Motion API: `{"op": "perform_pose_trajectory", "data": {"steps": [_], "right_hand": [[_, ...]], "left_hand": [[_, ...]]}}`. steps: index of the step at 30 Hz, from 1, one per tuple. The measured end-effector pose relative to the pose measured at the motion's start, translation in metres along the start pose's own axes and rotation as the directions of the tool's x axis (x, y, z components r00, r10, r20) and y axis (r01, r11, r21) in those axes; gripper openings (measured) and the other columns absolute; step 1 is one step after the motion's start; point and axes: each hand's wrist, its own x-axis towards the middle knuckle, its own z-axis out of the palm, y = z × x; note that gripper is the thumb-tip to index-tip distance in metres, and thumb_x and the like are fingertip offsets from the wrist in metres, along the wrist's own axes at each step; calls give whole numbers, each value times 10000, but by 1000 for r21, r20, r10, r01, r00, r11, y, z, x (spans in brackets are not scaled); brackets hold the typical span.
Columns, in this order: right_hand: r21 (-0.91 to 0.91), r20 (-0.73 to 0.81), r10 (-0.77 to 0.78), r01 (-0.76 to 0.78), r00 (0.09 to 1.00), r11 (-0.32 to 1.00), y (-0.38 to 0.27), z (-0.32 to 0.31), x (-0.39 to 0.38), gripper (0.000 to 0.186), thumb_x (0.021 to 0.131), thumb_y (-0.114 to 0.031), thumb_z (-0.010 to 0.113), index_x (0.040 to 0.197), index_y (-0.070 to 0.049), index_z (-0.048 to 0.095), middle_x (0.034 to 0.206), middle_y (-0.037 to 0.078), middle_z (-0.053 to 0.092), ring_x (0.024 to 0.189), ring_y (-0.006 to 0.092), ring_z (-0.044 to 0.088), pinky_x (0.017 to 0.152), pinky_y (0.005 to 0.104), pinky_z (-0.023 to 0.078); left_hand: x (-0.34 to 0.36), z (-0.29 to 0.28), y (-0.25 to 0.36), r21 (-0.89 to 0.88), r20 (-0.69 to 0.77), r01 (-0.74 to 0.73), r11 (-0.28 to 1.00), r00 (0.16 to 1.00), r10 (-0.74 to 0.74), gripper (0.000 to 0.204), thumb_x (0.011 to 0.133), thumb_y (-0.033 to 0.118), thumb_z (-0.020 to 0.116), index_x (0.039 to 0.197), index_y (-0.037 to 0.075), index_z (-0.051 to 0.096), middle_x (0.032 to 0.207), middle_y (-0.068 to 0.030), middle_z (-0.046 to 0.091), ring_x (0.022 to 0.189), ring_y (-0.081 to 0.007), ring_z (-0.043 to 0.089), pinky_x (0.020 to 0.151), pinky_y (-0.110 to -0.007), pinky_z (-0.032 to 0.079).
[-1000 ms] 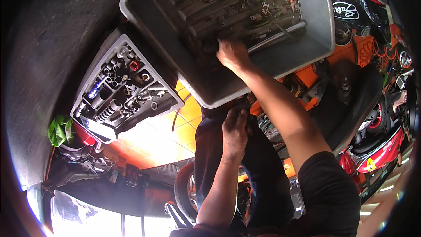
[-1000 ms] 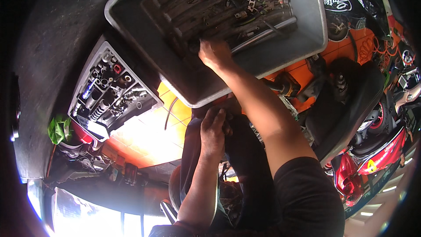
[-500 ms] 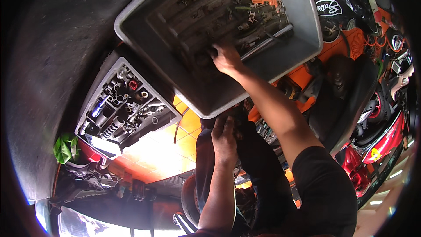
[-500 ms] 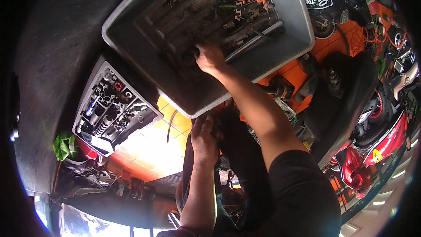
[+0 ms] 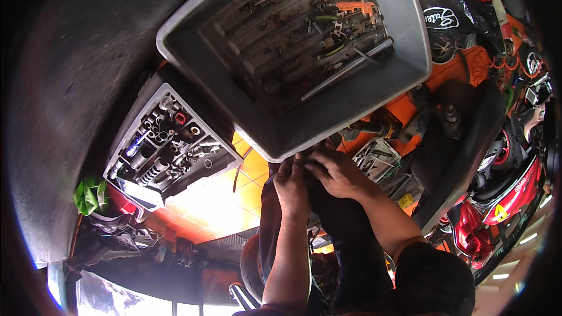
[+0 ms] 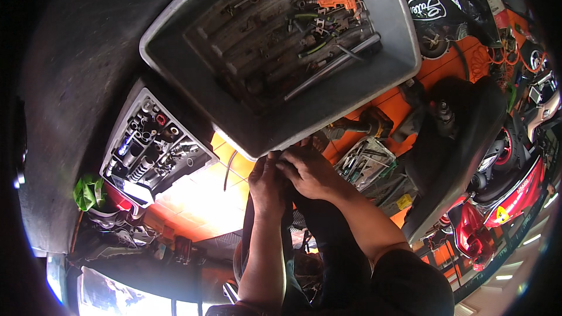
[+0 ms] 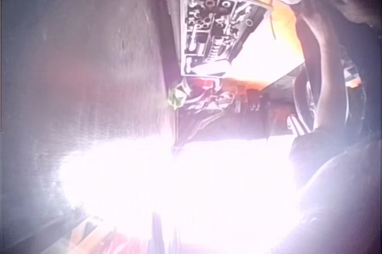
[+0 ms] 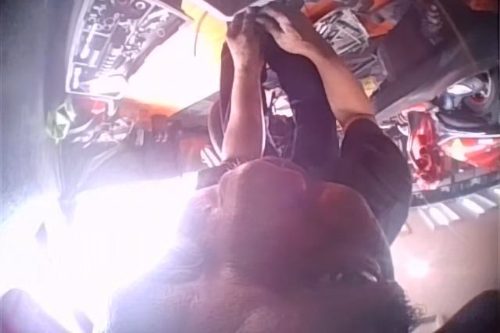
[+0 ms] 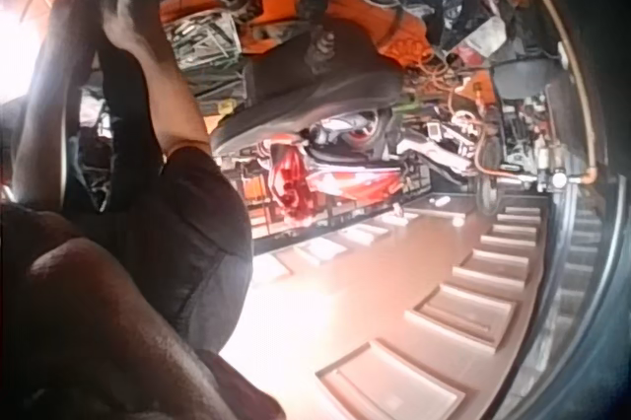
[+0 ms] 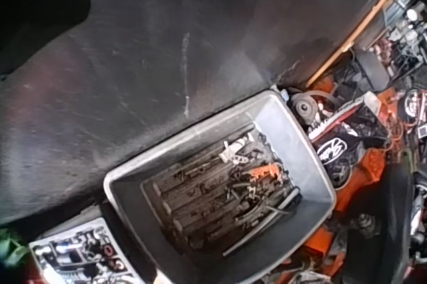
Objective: The person works on the internal components of a motorcycle engine with another individual, then uses a screwdriver to loosen fasteners on the front fairing of a red scooter. They handle the front panel and later select small metal components from a plastic parts bin on the floor.
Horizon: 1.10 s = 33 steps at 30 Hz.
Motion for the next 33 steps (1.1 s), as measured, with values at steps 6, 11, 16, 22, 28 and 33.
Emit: {"op": "perform_pose_trajectory", "data": {"steps": [6,11,16,22,28,33], "right_hand": [[23,-144,23,-20,989,1000,1,-12,5,187,916,-130,621,1073,-28,612,981,177,647,894,335,651,793,372,504],[-10,-193,192,-198,962,980,15,-28,34,292,892,-309,676,880,-20,642,746,159,641,669,329,626,608,399,490],[362,-152,252,-183,956,914,-3,-6,57,249,917,-263,666,1081,-76,675,876,86,708,754,191,681,692,300,542],[52,274,246,-269,930,962,-20,4,95,488,927,-436,596,1297,-118,580,1154,169,662,1081,301,643,910,395,515],[-540,-7,394,-335,919,772,74,-11,130,414,937,-401,516,1233,-125,604,1132,172,665,1057,350,629,947,433,485],[-639,-105,428,-390,898,663,152,-67,130,409,894,-363,545,1236,-157,630,1215,100,649,1155,308,594,998,428,457]], "left_hand": [[2,7,-5,204,67,-33,978,998,19,330,1004,316,518,1135,28,615,720,31,561,579,-45,485,500,-223,384],[-3,13,-6,274,78,0,962,997,-22,376,1013,359,493,1134,29,625,706,24,549,575,-44,475,504,-223,377],[0,17,-7,104,-69,6,995,998,1,280,1015,321,457,990,76,589,704,23,512,577,-63,466,523,-225,389],[3,13,-15,-47,-68,-30,998,997,26,330,950,155,460,1252,32,506,1067,-100,589,953,-159,599,803,-299,497],[6,11,-27,244,16,-66,968,998,64,388,941,122,461,1312,10,488,1010,-78,571,837,-140,579,757,-288,492],[5,14,-29,154,41,-71,985,997,66,343,943,141,490,1258,10,520,991,-48,558,807,-118,562,734,-281,486]]}}
